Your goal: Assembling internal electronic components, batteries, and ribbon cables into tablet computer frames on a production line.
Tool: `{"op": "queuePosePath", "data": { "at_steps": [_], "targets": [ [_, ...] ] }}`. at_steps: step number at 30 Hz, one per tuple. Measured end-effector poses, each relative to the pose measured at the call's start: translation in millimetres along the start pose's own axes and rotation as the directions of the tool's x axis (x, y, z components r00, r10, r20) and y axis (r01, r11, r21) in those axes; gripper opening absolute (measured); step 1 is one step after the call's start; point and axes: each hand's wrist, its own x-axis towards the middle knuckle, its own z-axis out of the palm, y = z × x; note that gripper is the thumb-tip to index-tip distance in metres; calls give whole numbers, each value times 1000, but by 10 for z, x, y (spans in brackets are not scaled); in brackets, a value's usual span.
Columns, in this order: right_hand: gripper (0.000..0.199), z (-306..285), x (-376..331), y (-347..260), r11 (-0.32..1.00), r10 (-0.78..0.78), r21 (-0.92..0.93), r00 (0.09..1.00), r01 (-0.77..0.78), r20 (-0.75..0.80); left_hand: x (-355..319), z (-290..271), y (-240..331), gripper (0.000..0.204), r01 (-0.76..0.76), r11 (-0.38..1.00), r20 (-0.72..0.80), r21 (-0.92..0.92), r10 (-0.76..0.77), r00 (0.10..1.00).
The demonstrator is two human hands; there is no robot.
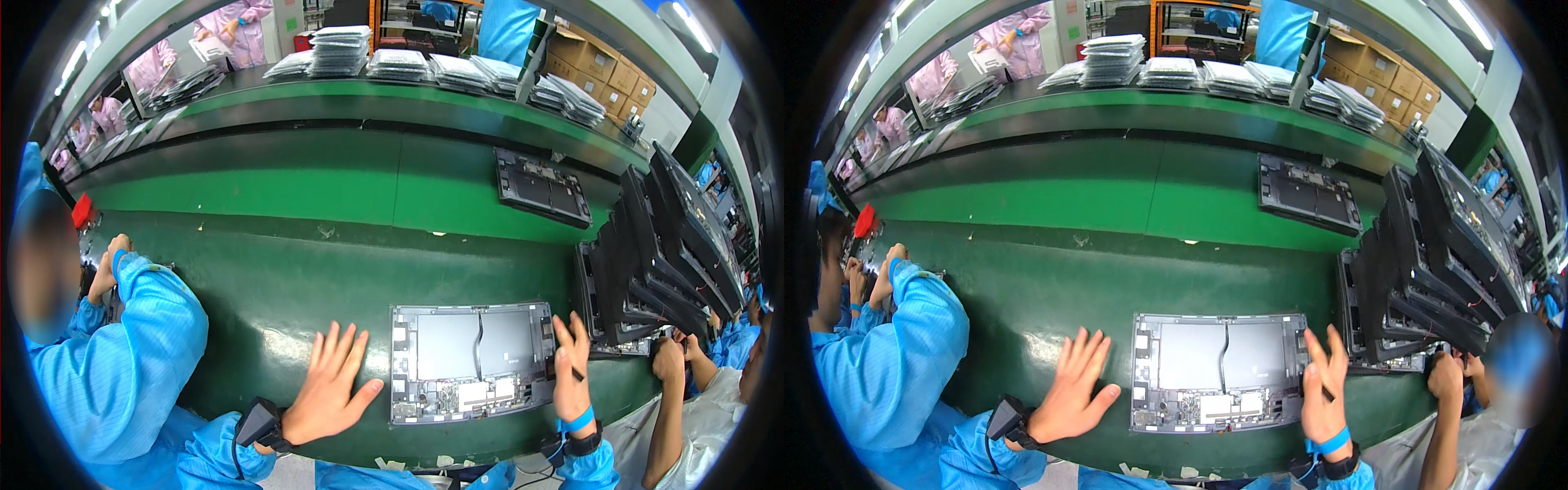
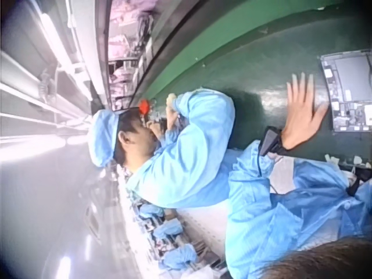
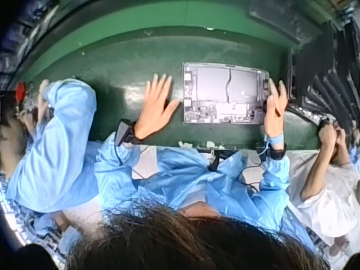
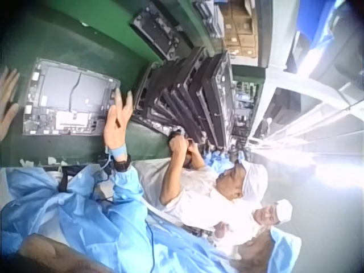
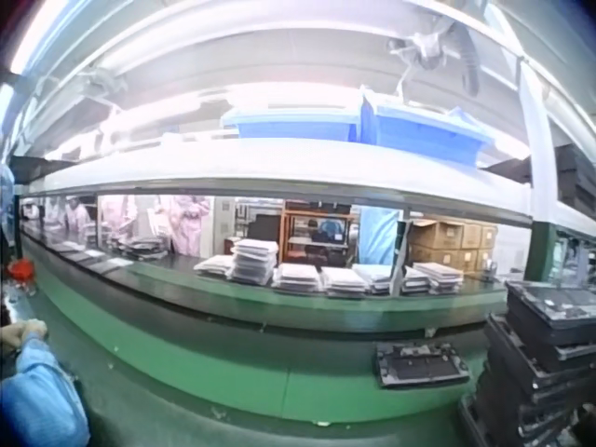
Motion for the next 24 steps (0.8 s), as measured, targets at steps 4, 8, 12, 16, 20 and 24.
{"op": "queuePosePath", "data": {
  "at_steps": [4, 8, 12, 16, 20, 24],
  "targets": [
    [59, 98, -92, -111, 995, 20, 93, 996, -28, 86, 47, 243, 201, 82, 78, 972, 184, -223, -37, 982],
    [59, 243, -83, -5, 954, 28, 297, 998, -42, 52, 256, 401, 244, 69, 98, 822, -34, -561, -142, 989],
    [59, 326, 120, -303, 880, -37, 475, 999, 29, 6, 817, -97, -165, 66, 79, 285, -74, -955, -490, 868],
    [54, 307, 275, -457, 885, -216, 417, 976, 209, -32, 1341, -388, -1310, 55, -26, 465, -317, -885, -562, 764],
    [48, 211, 212, -119, 945, -165, 275, 984, 176, -62, 1759, -657, -2354, 51, -7, 502, -395, -865, -673, 625],
    [51, 9, 28, 91, 984, -90, 155, 996, 91, -13, 1783, -836, -3750, 54, 239, 747, -512, -620, -616, 599]
  ]
}}
